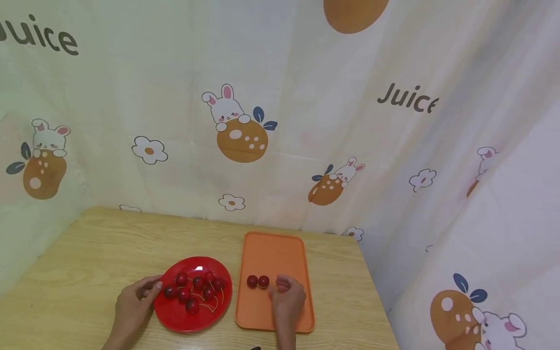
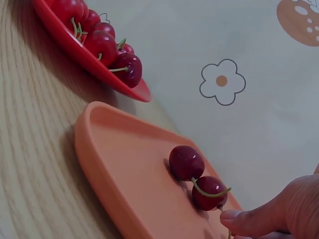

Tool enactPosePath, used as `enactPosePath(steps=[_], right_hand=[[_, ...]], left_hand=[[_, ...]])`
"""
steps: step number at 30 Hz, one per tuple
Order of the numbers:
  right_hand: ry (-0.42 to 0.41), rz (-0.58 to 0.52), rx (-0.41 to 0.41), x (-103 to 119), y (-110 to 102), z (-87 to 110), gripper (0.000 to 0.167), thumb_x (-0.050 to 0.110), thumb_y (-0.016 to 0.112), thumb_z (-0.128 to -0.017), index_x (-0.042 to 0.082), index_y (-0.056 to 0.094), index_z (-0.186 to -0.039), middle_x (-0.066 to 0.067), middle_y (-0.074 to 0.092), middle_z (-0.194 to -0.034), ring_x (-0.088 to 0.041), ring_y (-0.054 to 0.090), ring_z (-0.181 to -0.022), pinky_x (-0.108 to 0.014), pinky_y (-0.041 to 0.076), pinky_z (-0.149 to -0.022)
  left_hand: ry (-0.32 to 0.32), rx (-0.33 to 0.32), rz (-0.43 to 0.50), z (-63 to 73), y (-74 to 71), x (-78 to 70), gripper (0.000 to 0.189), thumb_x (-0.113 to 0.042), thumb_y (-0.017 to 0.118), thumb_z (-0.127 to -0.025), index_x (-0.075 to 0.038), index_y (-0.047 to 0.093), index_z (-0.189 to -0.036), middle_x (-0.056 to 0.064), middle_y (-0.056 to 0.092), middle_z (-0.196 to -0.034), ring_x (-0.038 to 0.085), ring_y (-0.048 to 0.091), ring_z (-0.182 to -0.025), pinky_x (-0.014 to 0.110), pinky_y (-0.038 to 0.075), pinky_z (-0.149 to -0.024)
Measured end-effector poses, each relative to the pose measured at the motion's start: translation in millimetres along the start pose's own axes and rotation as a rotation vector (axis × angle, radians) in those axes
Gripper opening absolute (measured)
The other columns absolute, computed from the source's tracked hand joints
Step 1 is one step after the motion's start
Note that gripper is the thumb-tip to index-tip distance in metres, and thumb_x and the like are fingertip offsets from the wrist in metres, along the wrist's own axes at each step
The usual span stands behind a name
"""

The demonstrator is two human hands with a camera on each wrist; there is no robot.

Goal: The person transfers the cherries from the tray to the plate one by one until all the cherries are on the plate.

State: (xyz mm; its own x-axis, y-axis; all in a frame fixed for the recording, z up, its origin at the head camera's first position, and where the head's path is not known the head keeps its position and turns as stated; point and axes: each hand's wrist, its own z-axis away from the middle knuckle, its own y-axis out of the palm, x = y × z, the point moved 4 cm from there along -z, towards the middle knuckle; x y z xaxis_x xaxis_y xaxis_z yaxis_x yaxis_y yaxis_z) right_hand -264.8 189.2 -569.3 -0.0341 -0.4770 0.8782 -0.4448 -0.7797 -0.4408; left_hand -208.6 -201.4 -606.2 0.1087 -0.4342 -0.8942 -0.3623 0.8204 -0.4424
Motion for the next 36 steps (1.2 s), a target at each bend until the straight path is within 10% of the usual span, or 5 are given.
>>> enactPosePath(steps=[36], right_hand=[[0.092,-0.048,-0.038,-17.2,-1.6,-3.7,0.021,-0.018,0.085,-0.077,-0.003,0.082,-0.090,-0.014,0.081,-0.082,-0.012,0.071,-0.067,-0.017,0.053,-0.060]], left_hand=[[0.017,-0.010,-0.005,0.0,-1.5,-0.8,0.027,-0.018,0.075,-0.104,-0.007,0.080,-0.128,0.011,0.082,-0.106,-0.002,0.065,-0.077,0.019,0.049,-0.074]])
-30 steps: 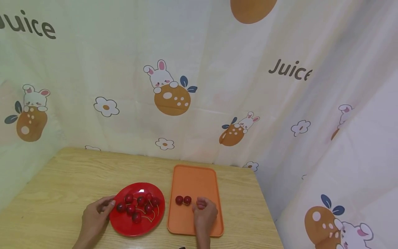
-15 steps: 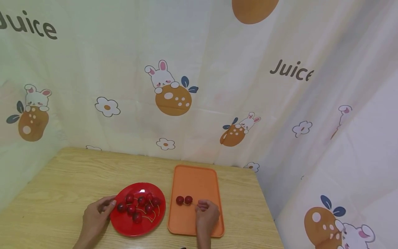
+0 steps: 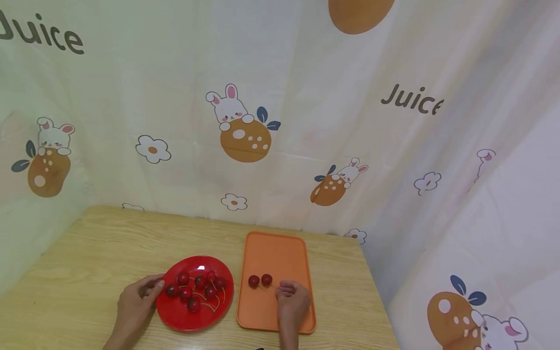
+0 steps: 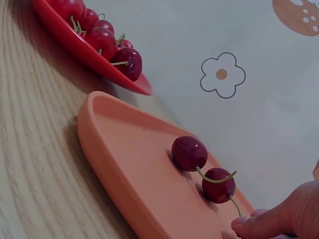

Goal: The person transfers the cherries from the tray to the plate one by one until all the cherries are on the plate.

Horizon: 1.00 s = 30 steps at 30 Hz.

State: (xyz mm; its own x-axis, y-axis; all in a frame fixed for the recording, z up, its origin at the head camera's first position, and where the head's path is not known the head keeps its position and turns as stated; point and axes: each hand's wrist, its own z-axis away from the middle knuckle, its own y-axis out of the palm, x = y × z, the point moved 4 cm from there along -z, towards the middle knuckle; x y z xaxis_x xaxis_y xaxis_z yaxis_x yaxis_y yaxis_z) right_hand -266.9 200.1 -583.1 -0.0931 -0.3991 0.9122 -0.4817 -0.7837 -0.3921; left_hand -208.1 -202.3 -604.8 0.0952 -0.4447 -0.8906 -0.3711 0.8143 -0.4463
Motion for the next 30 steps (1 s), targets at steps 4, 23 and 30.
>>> enactPosePath(steps=[4,23,30], right_hand=[[0.020,-0.048,0.007,0.8,-0.8,-0.5,0.021,-0.018,0.085,-0.076,-0.004,0.082,-0.091,-0.014,0.081,-0.081,-0.011,0.072,-0.066,-0.017,0.054,-0.060],[0.090,-0.200,0.017,4.0,-3.6,2.0,0.022,-0.020,0.085,-0.077,-0.009,0.081,-0.095,-0.016,0.082,-0.081,-0.009,0.073,-0.065,-0.016,0.056,-0.058],[0.116,-0.256,0.037,4.1,-4.2,0.9,0.021,-0.021,0.083,-0.078,-0.011,0.080,-0.097,-0.016,0.082,-0.082,-0.009,0.074,-0.066,-0.018,0.058,-0.060]], left_hand=[[-0.005,0.003,0.001,0.1,-0.1,-0.6,0.027,-0.017,0.074,-0.104,-0.007,0.080,-0.128,0.011,0.082,-0.107,-0.001,0.066,-0.077,0.019,0.049,-0.074],[0.003,0.006,0.009,1.5,-0.7,-1.6,0.027,-0.017,0.075,-0.104,-0.006,0.080,-0.128,0.012,0.082,-0.108,-0.002,0.067,-0.078,0.019,0.050,-0.074],[-0.008,0.006,0.006,1.0,-0.4,-1.8,0.027,-0.017,0.074,-0.105,-0.006,0.079,-0.129,0.012,0.082,-0.108,-0.002,0.067,-0.078,0.019,0.050,-0.075]])
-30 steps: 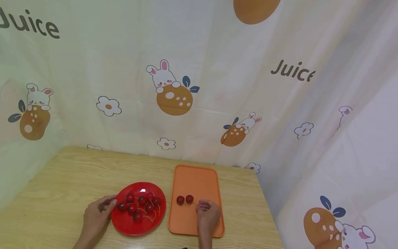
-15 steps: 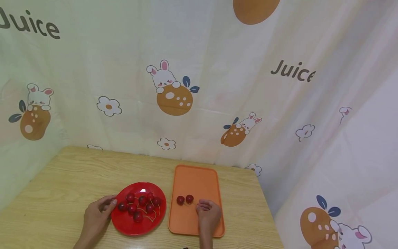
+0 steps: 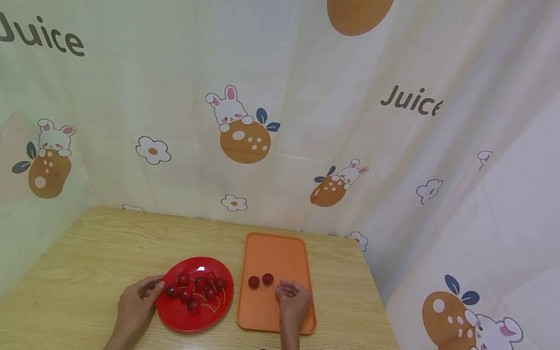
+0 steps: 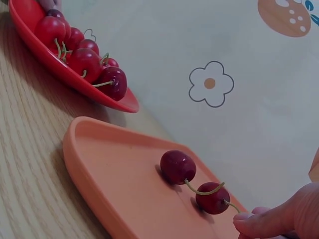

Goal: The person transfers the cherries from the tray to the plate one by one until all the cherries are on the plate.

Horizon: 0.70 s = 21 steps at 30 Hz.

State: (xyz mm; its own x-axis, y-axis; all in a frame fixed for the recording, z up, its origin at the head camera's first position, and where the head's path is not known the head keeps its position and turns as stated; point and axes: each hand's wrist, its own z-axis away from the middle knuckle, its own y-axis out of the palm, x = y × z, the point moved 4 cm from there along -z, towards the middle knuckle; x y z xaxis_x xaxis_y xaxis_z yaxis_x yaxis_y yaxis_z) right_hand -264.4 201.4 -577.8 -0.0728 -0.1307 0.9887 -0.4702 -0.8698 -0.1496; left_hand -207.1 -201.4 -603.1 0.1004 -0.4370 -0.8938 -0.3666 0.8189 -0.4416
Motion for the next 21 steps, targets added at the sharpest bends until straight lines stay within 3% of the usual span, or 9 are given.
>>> enactPosePath(steps=[11,16,21], right_hand=[[0.086,-0.117,0.039,0.6,-1.4,-0.5,0.024,-0.016,0.085,-0.082,-0.013,0.079,-0.105,-0.010,0.082,-0.081,-0.007,0.077,-0.070,-0.020,0.061,-0.064],[0.127,-0.186,0.075,1.0,-2.0,-2.0,0.027,-0.013,0.083,-0.086,-0.016,0.077,-0.112,-0.014,0.084,-0.088,-0.006,0.077,-0.072,-0.019,0.060,-0.068],[0.172,-0.228,0.119,-1.2,-2.7,-5.8,0.030,-0.010,0.082,-0.089,-0.016,0.075,-0.118,-0.010,0.084,-0.090,-0.006,0.078,-0.075,-0.018,0.060,-0.070]], left_hand=[[0.009,-0.008,0.003,0.0,0.6,0.1,0.027,-0.016,0.074,-0.104,-0.005,0.080,-0.128,0.012,0.082,-0.107,-0.001,0.066,-0.077,0.019,0.051,-0.072],[0.002,-0.003,-0.009,-1.1,0.9,0.6,0.027,-0.017,0.074,-0.105,-0.006,0.079,-0.129,0.012,0.082,-0.108,-0.001,0.066,-0.078,0.018,0.051,-0.074],[-0.003,0.004,-0.013,-1.8,1.1,1.8,0.028,-0.017,0.073,-0.105,-0.007,0.079,-0.130,0.012,0.082,-0.110,0.001,0.066,-0.080,0.019,0.050,-0.075]])
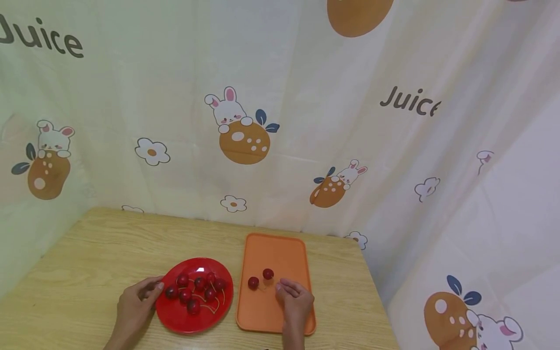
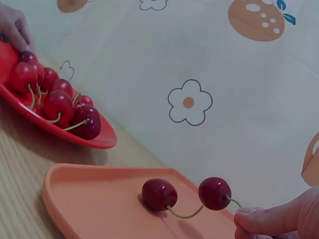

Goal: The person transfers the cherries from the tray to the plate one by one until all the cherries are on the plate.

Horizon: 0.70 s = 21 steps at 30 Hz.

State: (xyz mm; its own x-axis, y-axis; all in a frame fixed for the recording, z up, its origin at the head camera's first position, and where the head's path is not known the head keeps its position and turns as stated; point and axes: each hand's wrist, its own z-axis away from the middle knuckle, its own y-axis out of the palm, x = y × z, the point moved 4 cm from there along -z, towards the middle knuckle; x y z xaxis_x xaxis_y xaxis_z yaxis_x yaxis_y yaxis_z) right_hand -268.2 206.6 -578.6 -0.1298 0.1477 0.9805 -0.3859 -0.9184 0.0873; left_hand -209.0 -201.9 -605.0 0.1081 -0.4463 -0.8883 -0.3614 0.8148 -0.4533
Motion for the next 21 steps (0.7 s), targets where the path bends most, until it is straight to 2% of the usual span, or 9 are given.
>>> enactPosePath(steps=[9,15,21], right_hand=[[0.060,-0.030,0.049,0.6,1.5,1.6,0.037,-0.003,0.082,-0.093,-0.015,0.072,-0.127,-0.004,0.085,-0.096,-0.003,0.078,-0.081,-0.018,0.059,-0.075],[0.091,-0.086,0.089,0.2,2.6,5.9,0.026,-0.001,0.083,-0.092,-0.003,0.080,-0.117,0.005,0.084,-0.090,-0.003,0.075,-0.077,-0.022,0.056,-0.073],[0.130,-0.147,0.127,-2.3,4.3,5.2,0.018,-0.001,0.082,-0.094,0.002,0.083,-0.112,0.007,0.083,-0.090,-0.002,0.074,-0.078,-0.023,0.056,-0.075]], left_hand=[[-0.004,0.003,-0.012,-0.2,-0.4,-0.1,0.027,-0.018,0.073,-0.105,-0.007,0.079,-0.129,0.011,0.082,-0.109,0.000,0.065,-0.079,0.020,0.049,-0.075],[-0.005,0.000,-0.015,-0.2,-1.1,-1.2,0.028,-0.017,0.073,-0.105,-0.007,0.079,-0.130,0.011,0.082,-0.109,0.000,0.066,-0.079,0.020,0.049,-0.075],[-0.011,0.002,-0.014,0.0,-1.3,-1.8,0.027,-0.017,0.073,-0.105,-0.008,0.080,-0.129,0.011,0.082,-0.109,0.000,0.066,-0.079,0.020,0.049,-0.074]])
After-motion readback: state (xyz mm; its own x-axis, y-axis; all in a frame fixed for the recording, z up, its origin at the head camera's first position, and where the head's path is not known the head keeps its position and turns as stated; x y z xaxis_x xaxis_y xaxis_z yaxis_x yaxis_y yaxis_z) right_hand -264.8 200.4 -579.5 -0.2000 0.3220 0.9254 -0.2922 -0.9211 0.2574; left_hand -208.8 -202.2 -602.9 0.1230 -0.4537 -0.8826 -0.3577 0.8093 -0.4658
